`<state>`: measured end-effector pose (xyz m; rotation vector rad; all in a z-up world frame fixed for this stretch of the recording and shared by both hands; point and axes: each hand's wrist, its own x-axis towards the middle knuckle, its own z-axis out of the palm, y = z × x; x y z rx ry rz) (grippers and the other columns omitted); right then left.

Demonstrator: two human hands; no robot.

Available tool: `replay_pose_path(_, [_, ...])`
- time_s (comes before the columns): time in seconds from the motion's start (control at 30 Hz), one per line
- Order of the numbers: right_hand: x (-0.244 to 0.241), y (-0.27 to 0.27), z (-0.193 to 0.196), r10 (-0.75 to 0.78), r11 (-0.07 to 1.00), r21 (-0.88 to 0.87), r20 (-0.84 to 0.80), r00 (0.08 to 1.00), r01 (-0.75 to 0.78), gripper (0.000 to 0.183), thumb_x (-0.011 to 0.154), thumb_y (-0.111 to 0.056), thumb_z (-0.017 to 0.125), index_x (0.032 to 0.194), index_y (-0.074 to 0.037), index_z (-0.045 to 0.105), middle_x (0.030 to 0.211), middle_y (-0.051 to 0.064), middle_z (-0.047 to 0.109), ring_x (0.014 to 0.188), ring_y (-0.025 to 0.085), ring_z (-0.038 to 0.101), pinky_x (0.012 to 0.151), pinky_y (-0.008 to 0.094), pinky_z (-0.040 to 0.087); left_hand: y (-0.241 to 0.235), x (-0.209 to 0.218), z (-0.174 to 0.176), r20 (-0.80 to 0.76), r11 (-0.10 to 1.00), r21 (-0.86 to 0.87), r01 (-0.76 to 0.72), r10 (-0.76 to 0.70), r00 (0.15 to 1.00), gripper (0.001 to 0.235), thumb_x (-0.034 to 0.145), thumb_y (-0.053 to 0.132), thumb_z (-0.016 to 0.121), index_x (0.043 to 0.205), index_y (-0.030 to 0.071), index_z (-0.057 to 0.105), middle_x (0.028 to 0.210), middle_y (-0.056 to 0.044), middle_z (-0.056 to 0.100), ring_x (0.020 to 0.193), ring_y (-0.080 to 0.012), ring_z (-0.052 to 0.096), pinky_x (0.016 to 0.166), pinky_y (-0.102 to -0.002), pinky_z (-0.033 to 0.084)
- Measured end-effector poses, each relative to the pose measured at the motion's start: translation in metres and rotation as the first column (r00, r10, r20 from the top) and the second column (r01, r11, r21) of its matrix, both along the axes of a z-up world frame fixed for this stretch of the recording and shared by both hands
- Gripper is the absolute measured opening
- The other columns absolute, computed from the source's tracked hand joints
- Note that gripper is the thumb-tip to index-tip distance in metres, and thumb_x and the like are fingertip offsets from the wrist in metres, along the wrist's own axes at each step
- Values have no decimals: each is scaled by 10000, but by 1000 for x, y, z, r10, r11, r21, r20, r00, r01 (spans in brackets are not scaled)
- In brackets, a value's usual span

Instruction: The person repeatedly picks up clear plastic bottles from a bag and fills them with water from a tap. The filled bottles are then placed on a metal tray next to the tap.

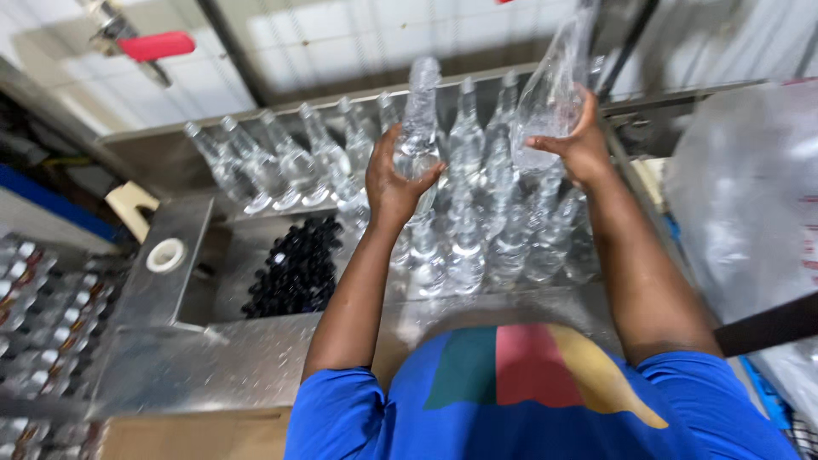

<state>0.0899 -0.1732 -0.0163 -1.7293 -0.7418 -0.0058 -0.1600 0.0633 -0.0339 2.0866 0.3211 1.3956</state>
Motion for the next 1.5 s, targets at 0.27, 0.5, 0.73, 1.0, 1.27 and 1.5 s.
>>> replay_pose_path(0.27, [-6, -19, -16, 87, 985, 153, -38, 995, -80, 979, 856, -86, 991, 1608, -217, 378, 1486, 199, 682, 1369, 272, 672, 1074, 385, 590, 56, -113, -136, -221, 941, -163, -296, 257, 941, 1039, 699, 432, 1044, 1566, 75, 595, 1415, -193, 690, 1330, -368, 654, 1151, -453, 498])
replay_pose_path(0.5, [4, -24, -33, 219, 935, 277, 43, 975, -222, 920, 1034, 87, 854, 1708, -157, 276, 1659, 297, 566, 1493, 378, 586, 1144, 496, 590, 24, -116, -229, -328, 747, -605, -274, 79, 941, 786, 758, 186, 1024, 1419, 255, 604, 1574, -138, 594, 1362, -367, 664, 1071, -431, 675])
replay_pose_path(0.73, [7, -32, -34, 208, 958, 195, 41, 977, -212, 892, 1079, 88, 814, 1722, -140, 239, 1663, 330, 499, 1448, 421, 592, 1138, 483, 555, 28, -79, -335, -35, 915, -396, -71, 63, 997, 955, 741, 177, 1067, 1534, 9, 562, 1445, -149, 609, 1392, -289, 604, 1232, -415, 509])
replay_pose_path(1.0, [-12, -30, -19, 125, 981, 160, -88, 988, -110, 1029, 1012, -2, 915, 1704, -167, 172, 1688, 363, 466, 1553, 416, 532, 1209, 462, 544, 28, -104, -301, -304, 911, -402, -95, -34, 952, 1078, 808, 503, 968, 1646, 62, 454, 1595, -241, 557, 1495, -408, 531, 1234, -489, 438])
replay_pose_path(1.27, [18, -10, -44, 145, 975, 169, 14, 989, -146, 1112, 806, -271, 1049, 1634, -283, 307, 1563, 222, 608, 1383, 258, 645, 1116, 410, 552, -30, -54, -103, 279, 977, 102, -189, 154, 948, 851, 1113, 686, 571, 1648, 59, 359, 1741, -213, 360, 1641, -416, 328, 1372, -628, 279])
replay_pose_path(1.5, [21, 14, -54, 185, 942, 301, -92, 978, -150, 1193, 715, -384, 1101, 1608, -210, 329, 1484, 191, 665, 1316, 249, 700, 1111, 381, 585, -80, 141, 45, 106, 911, 12, 411, -410, 906, 1227, 943, 742, 820, 1734, 14, 229, 1760, -258, 413, 1664, -373, 435, 1393, -534, 349])
